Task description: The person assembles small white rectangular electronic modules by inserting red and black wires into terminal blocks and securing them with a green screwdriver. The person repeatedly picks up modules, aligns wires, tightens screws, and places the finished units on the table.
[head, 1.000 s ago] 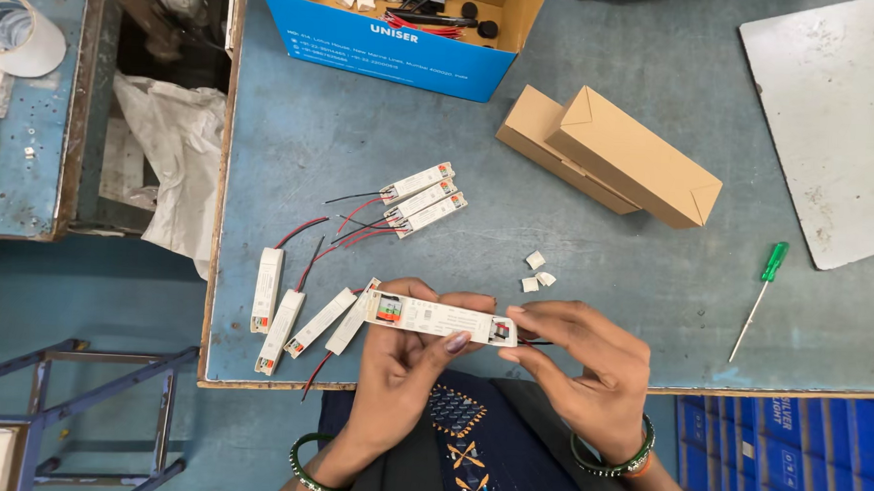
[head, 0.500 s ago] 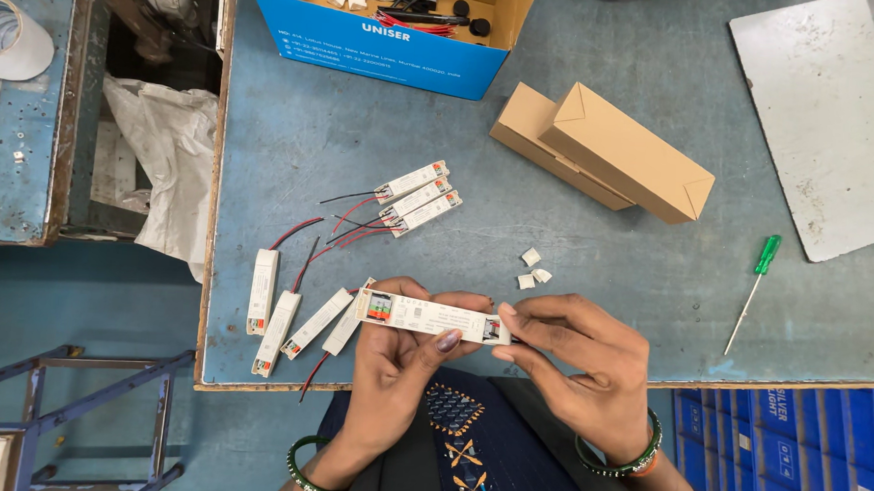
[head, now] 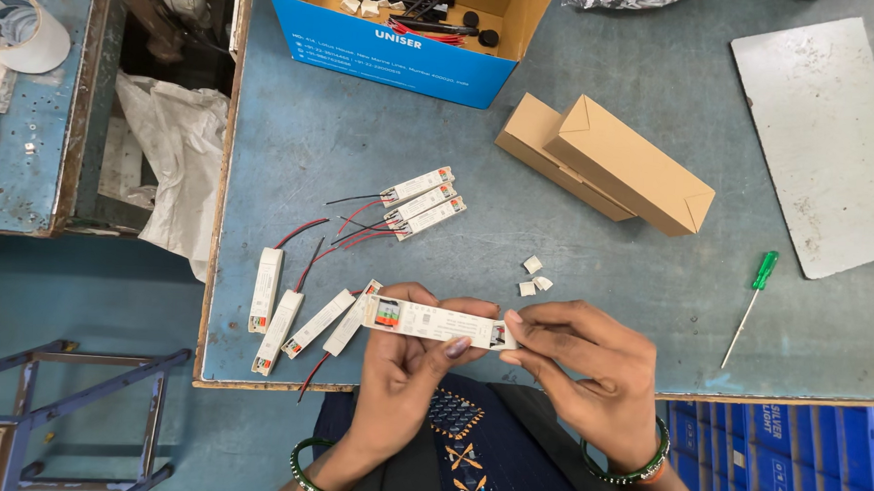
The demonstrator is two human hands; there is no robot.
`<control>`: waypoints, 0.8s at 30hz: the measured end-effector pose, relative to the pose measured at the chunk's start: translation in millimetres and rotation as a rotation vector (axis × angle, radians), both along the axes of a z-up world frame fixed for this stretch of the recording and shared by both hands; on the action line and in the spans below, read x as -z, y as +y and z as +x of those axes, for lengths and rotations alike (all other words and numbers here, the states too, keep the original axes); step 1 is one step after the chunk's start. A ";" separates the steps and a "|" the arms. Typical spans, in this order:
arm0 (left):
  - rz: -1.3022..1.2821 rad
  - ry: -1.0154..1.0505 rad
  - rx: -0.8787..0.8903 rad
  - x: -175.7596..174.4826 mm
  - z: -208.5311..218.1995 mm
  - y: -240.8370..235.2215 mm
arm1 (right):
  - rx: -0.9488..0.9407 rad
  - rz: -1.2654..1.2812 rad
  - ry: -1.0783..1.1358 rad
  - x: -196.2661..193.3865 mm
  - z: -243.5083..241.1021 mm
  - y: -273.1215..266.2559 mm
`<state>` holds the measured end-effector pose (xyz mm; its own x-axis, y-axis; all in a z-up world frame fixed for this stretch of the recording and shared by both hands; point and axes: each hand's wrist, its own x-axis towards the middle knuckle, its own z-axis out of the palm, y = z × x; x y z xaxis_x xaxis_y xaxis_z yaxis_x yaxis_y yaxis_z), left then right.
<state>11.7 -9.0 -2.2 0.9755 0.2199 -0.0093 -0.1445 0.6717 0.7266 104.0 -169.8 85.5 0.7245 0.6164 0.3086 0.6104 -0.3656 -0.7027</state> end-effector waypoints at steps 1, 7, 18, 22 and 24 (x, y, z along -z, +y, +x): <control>0.006 -0.010 -0.004 -0.4 -0.3 -0.9 | 0.000 0.003 0.005 0.6 0.3 -0.7; 0.088 -0.127 -0.020 -5.1 -3.2 -5.7 | -0.024 0.142 0.027 10.5 4.2 -7.2; 0.224 -0.163 -0.047 -17.0 -0.4 -8.9 | -0.107 0.276 -0.035 24.8 15.0 -13.5; 0.076 -0.181 -0.019 -21.3 4.5 -4.0 | -0.111 0.283 -0.085 29.3 15.1 -11.2; 0.005 -0.165 0.023 -20.7 7.3 5.4 | -0.101 0.248 -0.093 33.6 13.7 -12.0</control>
<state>19.0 -3.6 18.5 0.9684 0.1971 0.1529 -0.2470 0.6724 0.6977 117.7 -181.9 51.9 0.6247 0.5814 0.5213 0.7010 -0.1235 -0.7023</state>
